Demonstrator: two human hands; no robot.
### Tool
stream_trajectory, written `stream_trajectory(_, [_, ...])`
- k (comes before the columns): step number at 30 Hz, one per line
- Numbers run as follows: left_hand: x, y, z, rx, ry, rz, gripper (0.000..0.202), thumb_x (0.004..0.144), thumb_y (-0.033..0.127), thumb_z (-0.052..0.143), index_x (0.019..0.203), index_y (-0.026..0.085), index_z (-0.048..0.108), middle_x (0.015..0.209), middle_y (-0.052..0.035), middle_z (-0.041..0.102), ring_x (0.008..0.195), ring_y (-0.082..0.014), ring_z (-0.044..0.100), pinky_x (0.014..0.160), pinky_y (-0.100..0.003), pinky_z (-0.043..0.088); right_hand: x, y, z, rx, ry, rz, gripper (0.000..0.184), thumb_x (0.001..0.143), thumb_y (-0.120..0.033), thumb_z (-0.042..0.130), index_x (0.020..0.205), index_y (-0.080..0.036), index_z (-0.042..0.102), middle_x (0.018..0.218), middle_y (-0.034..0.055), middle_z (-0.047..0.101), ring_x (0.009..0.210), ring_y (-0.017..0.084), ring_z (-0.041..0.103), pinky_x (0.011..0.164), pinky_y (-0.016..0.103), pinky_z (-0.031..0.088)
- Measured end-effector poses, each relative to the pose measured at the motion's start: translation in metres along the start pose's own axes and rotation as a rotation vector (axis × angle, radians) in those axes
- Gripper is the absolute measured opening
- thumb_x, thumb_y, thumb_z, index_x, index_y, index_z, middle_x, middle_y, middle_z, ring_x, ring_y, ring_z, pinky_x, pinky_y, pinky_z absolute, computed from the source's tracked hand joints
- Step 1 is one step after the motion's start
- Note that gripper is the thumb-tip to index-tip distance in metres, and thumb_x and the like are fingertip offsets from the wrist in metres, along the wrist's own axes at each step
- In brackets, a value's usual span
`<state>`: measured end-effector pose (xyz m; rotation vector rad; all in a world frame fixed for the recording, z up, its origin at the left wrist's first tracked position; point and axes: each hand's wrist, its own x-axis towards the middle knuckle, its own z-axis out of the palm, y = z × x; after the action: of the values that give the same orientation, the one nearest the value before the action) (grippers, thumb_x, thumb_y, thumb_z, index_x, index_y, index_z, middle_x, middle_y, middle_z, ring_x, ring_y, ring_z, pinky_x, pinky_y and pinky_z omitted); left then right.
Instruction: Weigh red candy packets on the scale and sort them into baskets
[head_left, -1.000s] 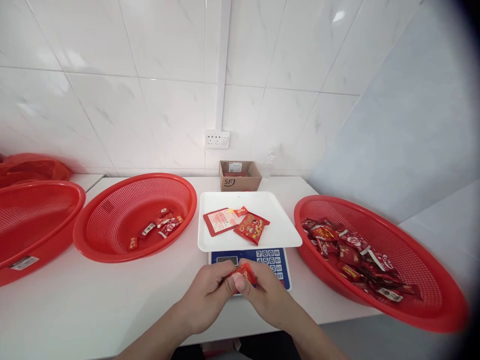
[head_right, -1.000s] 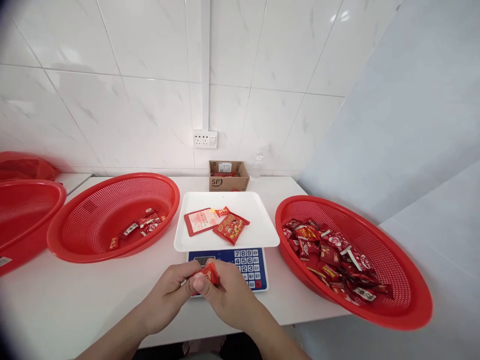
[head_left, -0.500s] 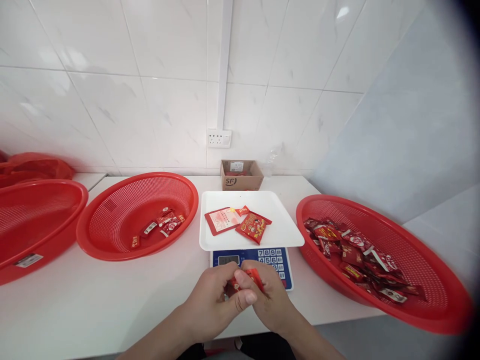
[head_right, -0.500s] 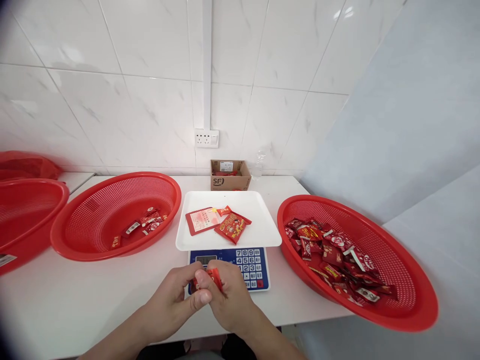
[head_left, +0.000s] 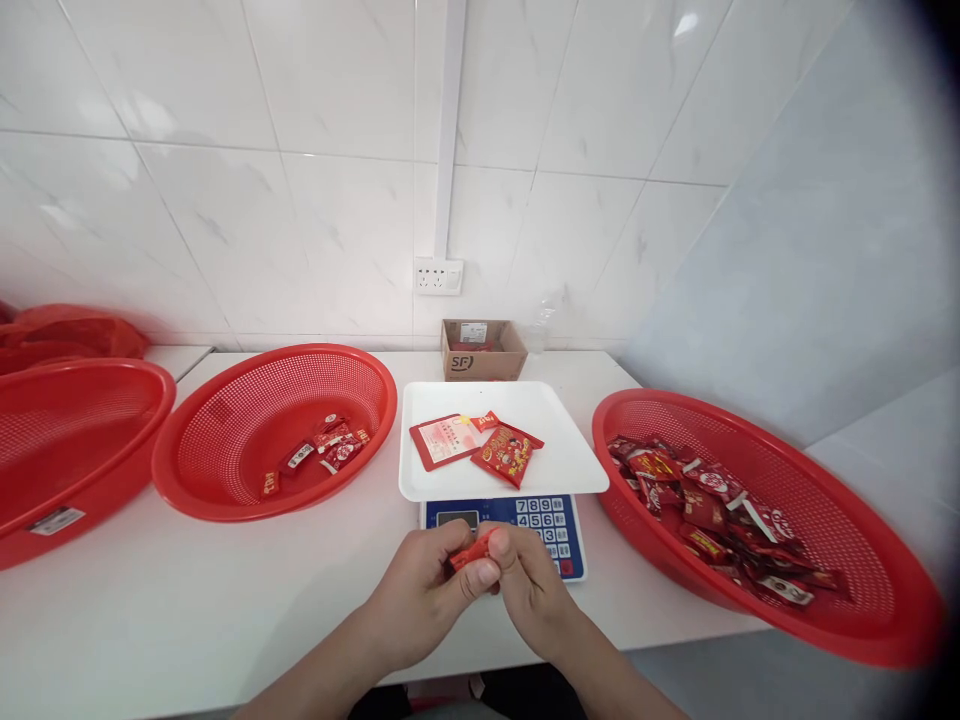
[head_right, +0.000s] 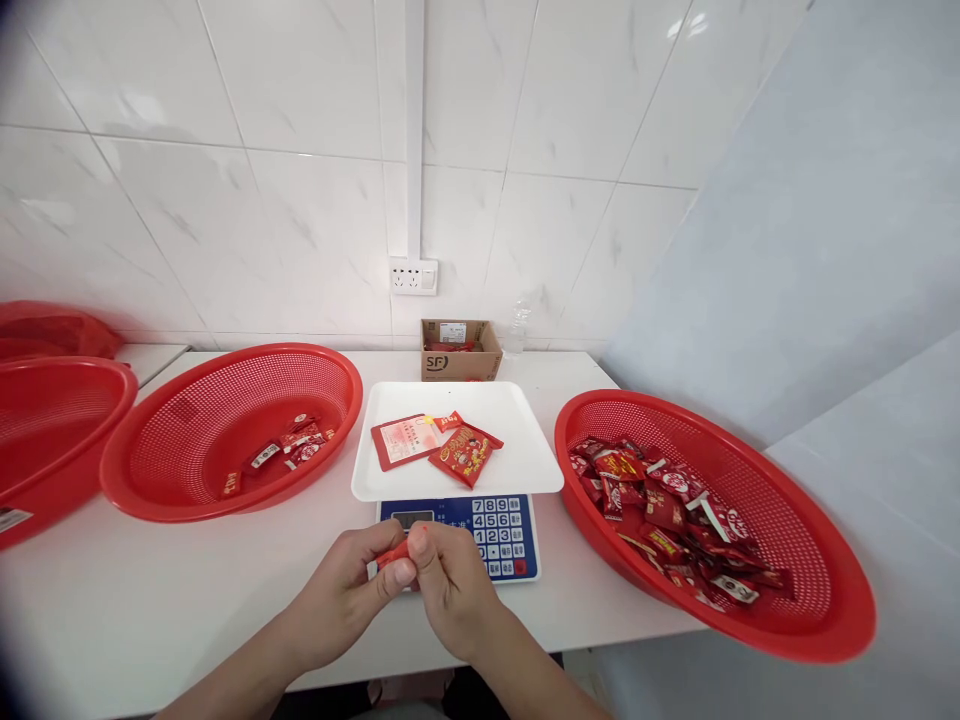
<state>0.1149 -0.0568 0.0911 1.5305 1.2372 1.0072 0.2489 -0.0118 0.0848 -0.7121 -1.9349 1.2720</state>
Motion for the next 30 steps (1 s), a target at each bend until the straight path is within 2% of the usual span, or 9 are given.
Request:
stream_trajectory(5, [0.002,0.000,0.000,0.037,-0.006,-0.017,0.038,0.085,0.048,0.042,0.062,0.018,0.037,0.061,0.0046,0.035,0.058,-0.0090,0.030,0.052,-0.021,0.026,0.001,0.002,-0.004,-0.086,0.030,-0.012,0.049,0.091,-0.052,0.021,0.055,-0.021,0.030,0.052,-0.0039,0.034,0.049,0.010,0.034,0.047,0.024,0.027])
stream_trajectory(12, [0.006,0.000,-0.006,0.149,0.103,-0.086,0.036,0.085,0.046,0.042,0.063,0.018,0.043,0.059,0.0044,0.039,0.057,-0.0096,0.035,0.052,-0.020,0.029,0.006,0.001,-0.014,-0.303,0.088,0.043,0.033,0.091,-0.040,0.035,0.068,-0.020,0.048,0.061,-0.0025,0.050,0.056,0.011,0.046,0.053,0.022,0.035])
stream_trajectory(15, [0.005,-0.003,-0.008,0.250,0.187,-0.099,0.028,0.086,0.045,0.041,0.082,0.020,0.052,0.061,0.0046,0.045,0.057,-0.0109,0.041,0.054,-0.021,0.034,0.015,0.005,-0.022,-0.455,0.194,-0.003,0.032,0.091,-0.037,0.038,0.066,-0.020,0.049,0.062,-0.0014,0.052,0.059,0.012,0.048,0.055,0.023,0.036])
stream_trajectory(17, [0.004,-0.006,-0.009,0.322,0.246,-0.080,0.029,0.086,0.044,0.041,0.101,0.022,0.052,0.064,0.0044,0.049,0.060,-0.0120,0.046,0.056,-0.022,0.037,0.025,0.010,-0.028,-0.558,0.278,-0.024,0.032,0.090,-0.037,0.038,0.066,-0.020,0.050,0.064,-0.0003,0.054,0.062,0.013,0.050,0.058,0.024,0.037])
stream_trajectory(19, [0.001,-0.008,-0.009,0.368,0.279,-0.060,0.032,0.086,0.043,0.041,0.109,0.023,0.050,0.066,0.0036,0.052,0.061,-0.0125,0.049,0.056,-0.022,0.039,0.035,0.017,-0.034,-0.649,0.318,-0.022,0.032,0.090,-0.037,0.038,0.067,-0.020,0.051,0.066,0.0008,0.056,0.066,0.015,0.051,0.060,0.025,0.037])
stream_trajectory(27, [-0.009,-0.014,-0.012,0.434,0.265,-0.019,0.026,0.086,0.039,0.043,0.098,0.023,0.059,0.067,0.0015,0.059,0.062,-0.0121,0.054,0.055,-0.021,0.043,0.063,0.033,-0.032,-0.889,0.236,-0.056,0.031,0.090,-0.033,0.039,0.067,-0.020,0.055,0.068,0.0023,0.061,0.070,0.018,0.053,0.063,0.030,0.037])
stream_trajectory(30, [-0.013,-0.017,-0.014,0.450,0.268,-0.012,0.026,0.086,0.038,0.043,0.097,0.022,0.061,0.069,0.0007,0.060,0.063,-0.0117,0.054,0.058,-0.021,0.045,0.065,0.035,-0.033,-0.930,0.235,-0.051,0.024,0.088,-0.033,0.044,0.076,-0.020,0.060,0.079,0.0040,0.064,0.079,0.020,0.056,0.071,0.032,0.040])
